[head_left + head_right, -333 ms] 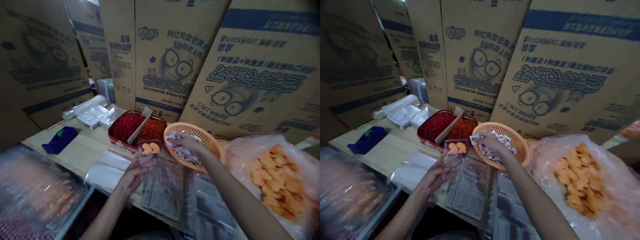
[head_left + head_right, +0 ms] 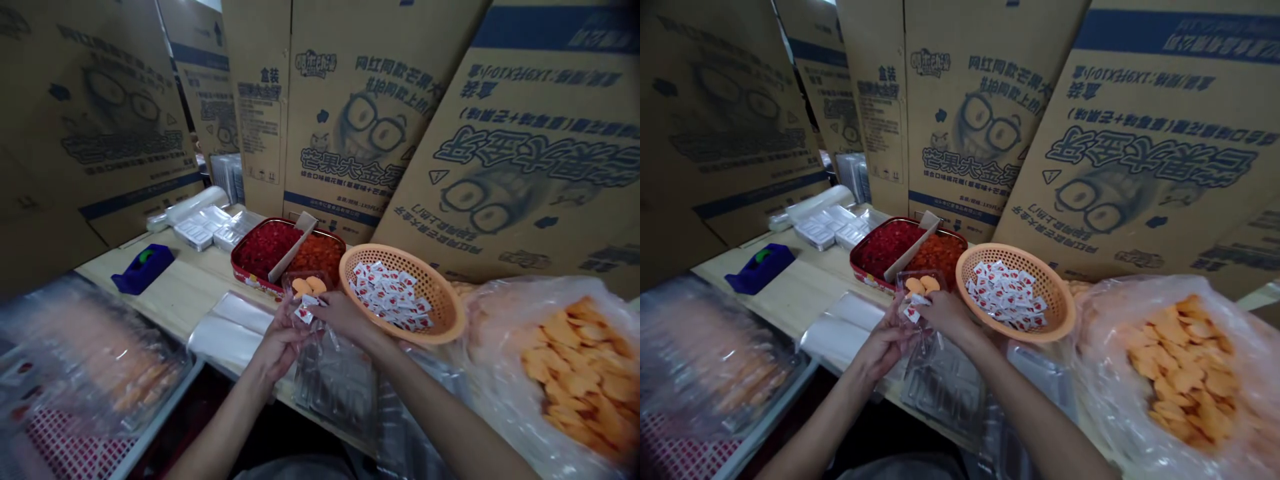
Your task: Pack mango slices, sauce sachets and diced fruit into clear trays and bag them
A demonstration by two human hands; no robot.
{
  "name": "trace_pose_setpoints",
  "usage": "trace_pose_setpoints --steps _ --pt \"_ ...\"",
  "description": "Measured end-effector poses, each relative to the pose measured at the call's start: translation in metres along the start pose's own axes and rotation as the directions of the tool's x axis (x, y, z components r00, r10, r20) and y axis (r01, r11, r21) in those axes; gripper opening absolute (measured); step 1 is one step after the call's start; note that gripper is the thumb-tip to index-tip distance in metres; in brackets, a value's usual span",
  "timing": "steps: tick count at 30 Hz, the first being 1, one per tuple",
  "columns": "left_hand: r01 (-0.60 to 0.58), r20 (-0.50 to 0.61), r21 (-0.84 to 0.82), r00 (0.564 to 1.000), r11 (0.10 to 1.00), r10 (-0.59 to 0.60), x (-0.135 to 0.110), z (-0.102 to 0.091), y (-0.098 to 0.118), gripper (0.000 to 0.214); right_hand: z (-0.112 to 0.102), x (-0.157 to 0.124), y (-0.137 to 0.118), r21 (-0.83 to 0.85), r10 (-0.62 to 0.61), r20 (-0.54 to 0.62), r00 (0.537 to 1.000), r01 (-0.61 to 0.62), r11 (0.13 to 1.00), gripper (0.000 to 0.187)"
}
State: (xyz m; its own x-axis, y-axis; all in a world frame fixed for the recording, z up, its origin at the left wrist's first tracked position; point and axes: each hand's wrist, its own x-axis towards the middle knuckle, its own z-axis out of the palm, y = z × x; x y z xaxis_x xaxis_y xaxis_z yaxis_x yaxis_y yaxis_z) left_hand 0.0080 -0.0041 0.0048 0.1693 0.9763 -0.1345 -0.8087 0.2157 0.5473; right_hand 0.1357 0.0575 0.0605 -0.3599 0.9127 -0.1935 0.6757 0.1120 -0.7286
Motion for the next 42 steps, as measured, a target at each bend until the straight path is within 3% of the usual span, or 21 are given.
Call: trace_pose_setpoints --steps 5,10,16,22,25,29,34,38,42 --pt "-0.006 -0.004 0.004 1.0 1.0 0.006 -0.005 -0.003 0.007 0.09 -0.009 -0.008 -0.001 -0.221 -0.008 -0.072 0.997 -0.008 0.975 0.03" --pt "0.02 0.027 0.016 0.999 1.0 -0.021 -0.011 -0.008 0.017 0.088 -0.021 -0.014 -0.001 -0.457 -0.159 -0.106 0.982 0.094 0.884 0.021" --pt "0.033 0.057 0.052 0.998 0.998 -0.036 -0.021 -0.011 0.024 0.083 -0.01 -0.005 0.007 -0.397 -0.197 -0.078 0.977 0.15 0.905 0.033" --pt "0.046 0.02 0.03 0.999 0.998 -0.046 -0.025 -0.015 0.028 0.088 -0.006 -0.011 0.008 -0.296 -0.246 0.02 0.969 0.241 0.924 0.054" --pt "0.041 0.023 0.032 0.999 0.999 -0.042 -0.029 -0.019 0.031 0.089 -0.005 -0.01 0.009 -0.259 -0.272 -0.011 0.962 0.26 0.93 0.047" --pt "0.036 -0.015 0.019 0.999 0.999 -0.036 -0.042 -0.029 0.04 0.089 -0.008 0.016 0.008 -0.266 -0.243 -0.192 0.951 0.188 0.946 0.011" --pt "-0.012 -0.093 0.04 0.996 0.999 0.016 -0.06 -0.041 0.06 0.084 -0.003 0.074 0.006 -0.487 -0.098 -0.159 0.982 0.008 0.873 0.018" --pt "-0.088 -0.181 0.069 0.979 0.994 0.099 -0.068 -0.052 0.075 0.081 0.017 0.105 0.007 -0.5 -0.049 -0.161 0.986 -0.038 0.865 0.037" --pt "-0.139 -0.214 0.092 0.964 0.986 0.156 -0.067 -0.062 0.085 0.076 0.024 0.118 0.016 -0.456 -0.039 -0.158 0.987 -0.038 0.889 0.027"
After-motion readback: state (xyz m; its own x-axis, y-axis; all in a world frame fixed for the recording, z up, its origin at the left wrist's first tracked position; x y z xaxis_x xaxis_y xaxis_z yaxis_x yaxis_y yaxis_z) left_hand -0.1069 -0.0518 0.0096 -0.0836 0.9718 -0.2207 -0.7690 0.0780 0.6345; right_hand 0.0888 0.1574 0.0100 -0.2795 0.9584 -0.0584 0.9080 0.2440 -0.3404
